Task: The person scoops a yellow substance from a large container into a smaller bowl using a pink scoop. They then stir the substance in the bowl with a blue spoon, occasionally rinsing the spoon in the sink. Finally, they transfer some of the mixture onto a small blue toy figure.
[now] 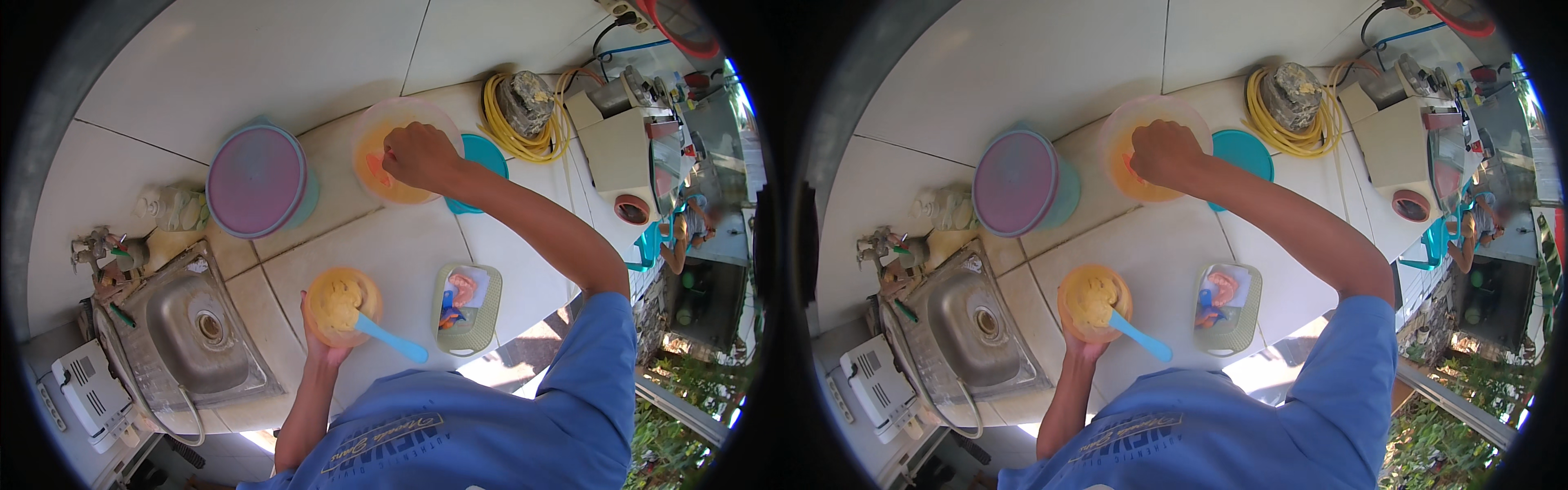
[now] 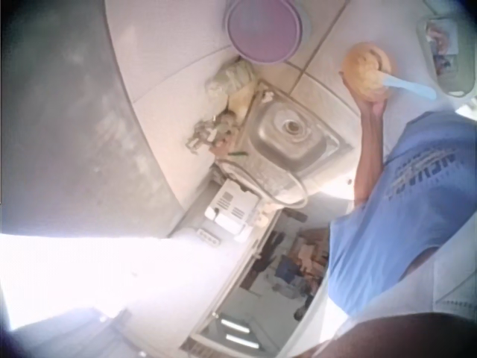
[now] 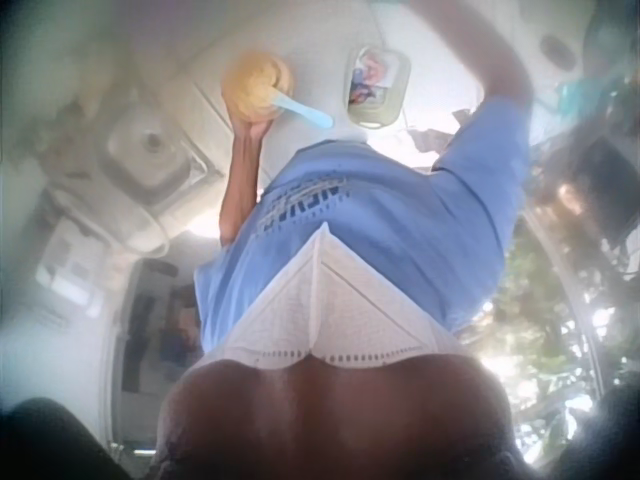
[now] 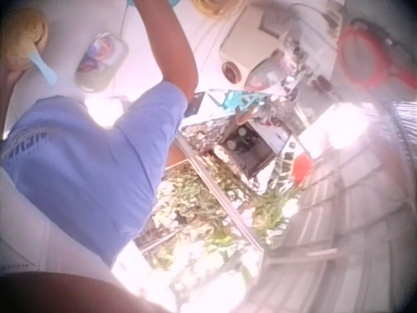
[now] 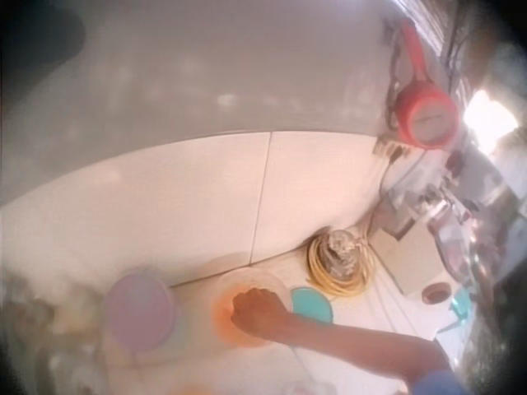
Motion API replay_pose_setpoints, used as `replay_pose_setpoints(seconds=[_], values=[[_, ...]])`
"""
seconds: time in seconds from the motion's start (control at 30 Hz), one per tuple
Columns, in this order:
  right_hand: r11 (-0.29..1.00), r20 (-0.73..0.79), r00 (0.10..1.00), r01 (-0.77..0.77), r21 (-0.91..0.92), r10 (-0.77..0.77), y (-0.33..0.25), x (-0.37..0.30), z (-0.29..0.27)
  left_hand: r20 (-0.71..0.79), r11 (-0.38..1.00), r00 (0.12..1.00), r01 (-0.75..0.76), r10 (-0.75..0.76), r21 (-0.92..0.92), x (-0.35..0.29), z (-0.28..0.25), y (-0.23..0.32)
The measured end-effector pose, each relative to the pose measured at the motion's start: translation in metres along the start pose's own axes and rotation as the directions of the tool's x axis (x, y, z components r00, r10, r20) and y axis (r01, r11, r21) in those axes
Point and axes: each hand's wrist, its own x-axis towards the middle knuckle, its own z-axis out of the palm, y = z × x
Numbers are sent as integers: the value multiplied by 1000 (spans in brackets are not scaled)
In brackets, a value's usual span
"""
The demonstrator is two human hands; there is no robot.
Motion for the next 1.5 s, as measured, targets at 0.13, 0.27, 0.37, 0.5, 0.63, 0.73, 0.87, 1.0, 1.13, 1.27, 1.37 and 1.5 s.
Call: replay_pose_setpoints(seconds=[0.13,0.27,0.37,0.5,0.63,0.73,0.87,1.0,1.13,1.27,1.37,1.5], values=[[983,37,989,-146,113,143,-3,11,12,27,1000,999,22,-22,16,1,-1,2],[943,48,987,-163,290,155,6,14,18,27,999,999,16,-17,29,3,-3,2],[930,-1,982,-181,321,191,12,7,8,24,1000,1000,9,-10,29,4,3,3],[918,-88,974,-162,362,207,17,-15,-17,66,1000,998,9,-11,21,8,10,6],[863,-173,950,-150,483,261,16,-45,-41,68,999,997,25,-26,25,16,37,8],[809,-262,931,-58,585,256,-3,-77,-55,113,999,993,29,-34,46,27,57,10],[779,-528,844,265,568,98,-32,-127,-45,134,993,989,53,-67,105,38,74,11],[885,-520,807,427,185,-281,-47,-154,-27,214,993,973,72,-91,95,42,85,12],[844,-418,788,530,87,-452,-43,-156,-5,220,986,967,108,-133,124,41,87,15],[826,-389,781,557,82,-488,-41,-157,-7,238,991,965,85,-108,106,43,84,17],[850,-509,794,486,204,-332,-36,-158,-17,307,995,947,85,-99,61,43,86,17],[852,-479,875,204,482,61,-22,-134,-39,281,996,956,72,-86,58,43,85,20]])
